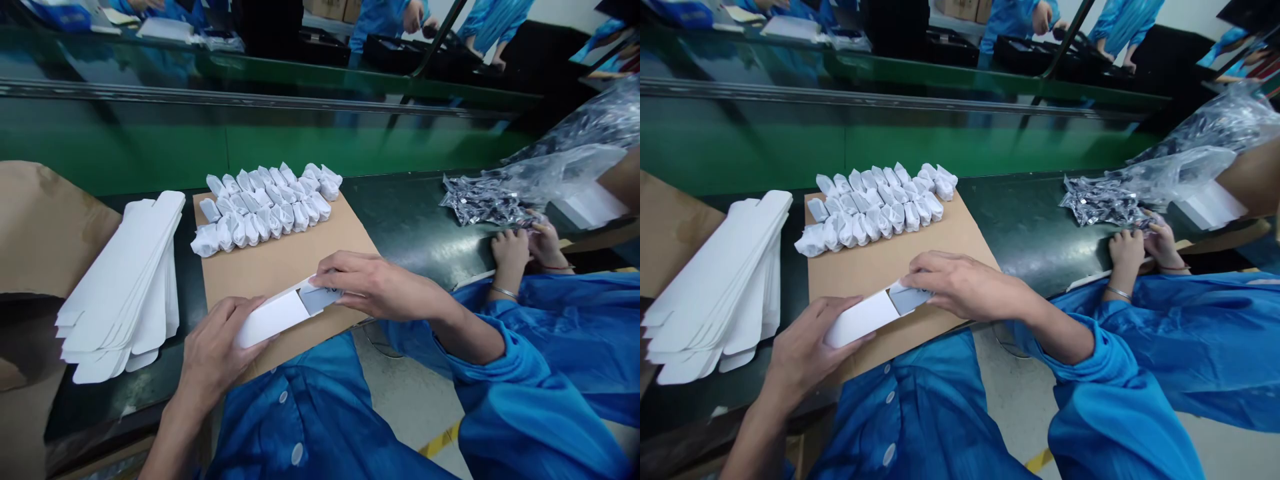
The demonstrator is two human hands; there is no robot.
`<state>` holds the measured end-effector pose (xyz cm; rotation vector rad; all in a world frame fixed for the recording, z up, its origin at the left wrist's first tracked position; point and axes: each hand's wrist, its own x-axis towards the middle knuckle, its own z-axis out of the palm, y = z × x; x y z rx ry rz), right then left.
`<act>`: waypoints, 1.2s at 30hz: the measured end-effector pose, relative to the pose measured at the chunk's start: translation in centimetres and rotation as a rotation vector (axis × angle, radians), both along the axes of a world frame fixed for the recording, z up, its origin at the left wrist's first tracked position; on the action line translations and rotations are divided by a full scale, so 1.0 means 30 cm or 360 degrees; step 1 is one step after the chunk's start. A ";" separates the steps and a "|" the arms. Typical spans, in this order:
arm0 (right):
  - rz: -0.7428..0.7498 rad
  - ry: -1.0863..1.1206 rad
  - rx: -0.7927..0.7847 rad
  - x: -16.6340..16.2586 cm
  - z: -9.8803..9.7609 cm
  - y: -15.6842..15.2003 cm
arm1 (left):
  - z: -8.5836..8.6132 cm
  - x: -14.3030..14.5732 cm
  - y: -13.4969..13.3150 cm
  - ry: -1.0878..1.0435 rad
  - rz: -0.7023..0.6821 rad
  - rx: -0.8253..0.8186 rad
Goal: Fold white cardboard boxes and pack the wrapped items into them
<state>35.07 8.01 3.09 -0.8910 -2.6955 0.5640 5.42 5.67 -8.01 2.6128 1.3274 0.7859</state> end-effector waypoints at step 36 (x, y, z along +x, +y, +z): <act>0.0054 -0.0256 0.0261 -0.022 0.042 -0.044 | 0.032 0.000 -0.016 -0.0005 0.0093 -0.0027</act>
